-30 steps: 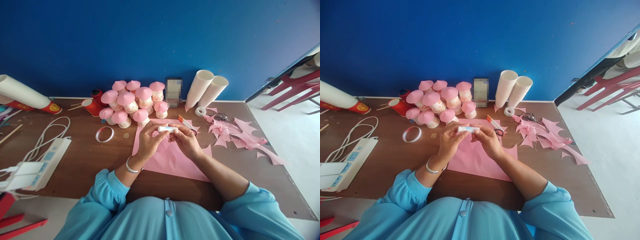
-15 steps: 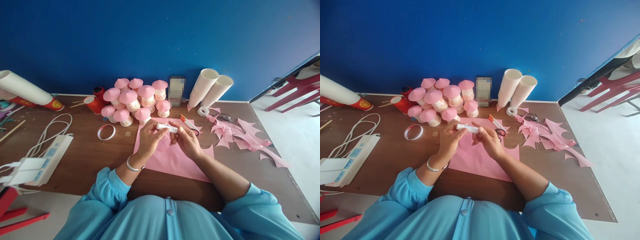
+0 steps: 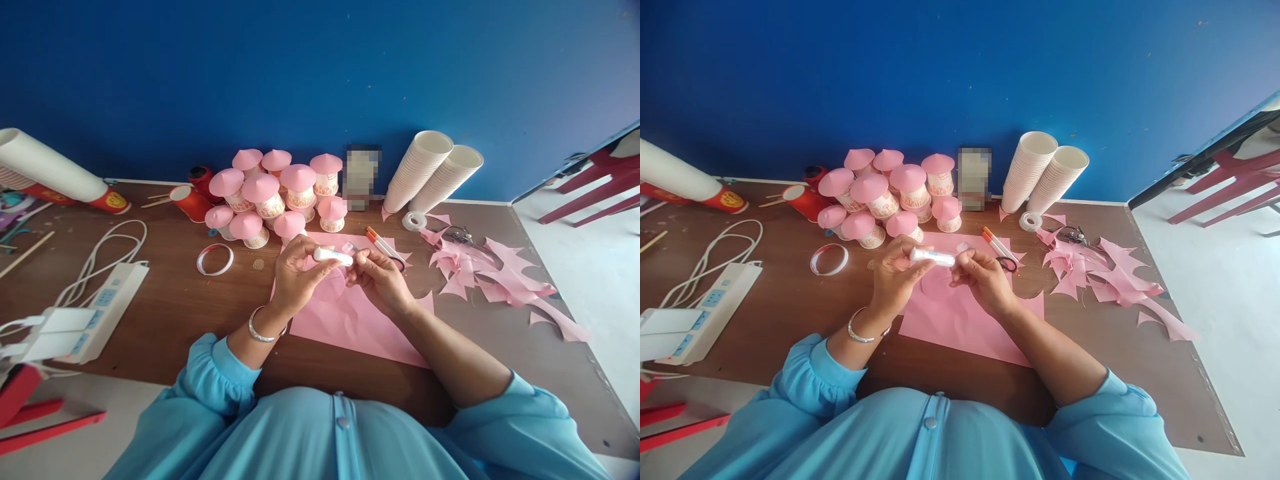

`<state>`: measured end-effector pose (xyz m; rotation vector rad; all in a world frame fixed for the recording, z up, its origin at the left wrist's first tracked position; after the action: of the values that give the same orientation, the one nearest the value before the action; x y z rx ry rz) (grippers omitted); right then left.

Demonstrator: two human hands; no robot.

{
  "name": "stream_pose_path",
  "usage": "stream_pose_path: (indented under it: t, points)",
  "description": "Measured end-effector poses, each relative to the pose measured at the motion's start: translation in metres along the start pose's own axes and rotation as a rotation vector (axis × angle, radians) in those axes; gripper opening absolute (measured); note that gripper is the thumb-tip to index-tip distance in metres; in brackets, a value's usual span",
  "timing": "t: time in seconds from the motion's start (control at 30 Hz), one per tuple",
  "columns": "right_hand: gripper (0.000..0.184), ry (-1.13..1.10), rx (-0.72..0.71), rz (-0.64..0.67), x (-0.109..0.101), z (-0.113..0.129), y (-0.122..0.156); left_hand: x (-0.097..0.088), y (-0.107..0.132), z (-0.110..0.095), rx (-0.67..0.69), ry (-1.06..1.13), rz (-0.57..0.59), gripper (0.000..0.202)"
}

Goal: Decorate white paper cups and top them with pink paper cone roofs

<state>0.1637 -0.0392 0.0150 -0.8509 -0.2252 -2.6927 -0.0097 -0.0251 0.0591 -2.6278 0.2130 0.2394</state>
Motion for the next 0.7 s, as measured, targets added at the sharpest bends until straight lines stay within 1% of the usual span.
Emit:
stream_pose_path:
  t: [0.07,0.13,0.2,0.33,0.4,0.47,0.53,0.63,0.7]
  points:
    - [0.042,-0.028,0.075,0.065,0.0021,-0.0015,-0.0001,0.0003,-0.0003,-0.0016,0.013,-0.002,0.027,0.022]
    - [0.042,-0.039,0.113,0.112,0.0042,-0.0025,0.0002,0.0012,-0.0001,-0.0026,0.022,0.01,0.052,0.021]
    - [0.037,-0.027,0.077,0.099,0.0042,-0.0023,0.0007,0.0019,0.0009,-0.0022,0.025,0.022,0.05,0.018]
    - [0.028,0.031,-0.043,-0.003,0.0016,-0.0022,0.0011,0.0032,0.0036,0.0025,-0.007,0.055,0.017,0.015]
    - [0.026,0.044,-0.088,-0.039,0.0013,-0.0022,0.0008,0.0041,0.0043,0.0047,-0.032,0.078,0.007,0.016]
    - [0.026,0.029,-0.1,-0.037,0.0021,-0.0024,0.0003,0.0044,0.0043,0.0055,-0.044,0.083,0.003,0.02]
    - [0.03,-0.005,-0.045,0.018,0.0041,-0.004,0.0,0.004,0.0037,0.0051,-0.037,0.073,0.012,0.02]
    - [0.036,-0.027,0.077,0.124,0.0067,-0.0072,0.0011,0.0028,0.0035,0.0045,-0.008,0.065,0.033,0.015]
    - [0.034,-0.011,0.072,0.112,0.0055,-0.0069,0.0019,0.0023,0.0042,0.0055,-0.011,0.066,0.037,0.014]
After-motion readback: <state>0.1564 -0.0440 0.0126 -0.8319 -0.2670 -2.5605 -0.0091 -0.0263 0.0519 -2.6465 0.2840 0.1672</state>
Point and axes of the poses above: each hand's wrist, its own y-axis away from the middle knuckle, its own x-axis out of the palm, z = x × y, the point moved 3 cm from there along -y, towards the middle knuckle, and after that the axes turned 7 degrees about z, right-handed, at the moved point
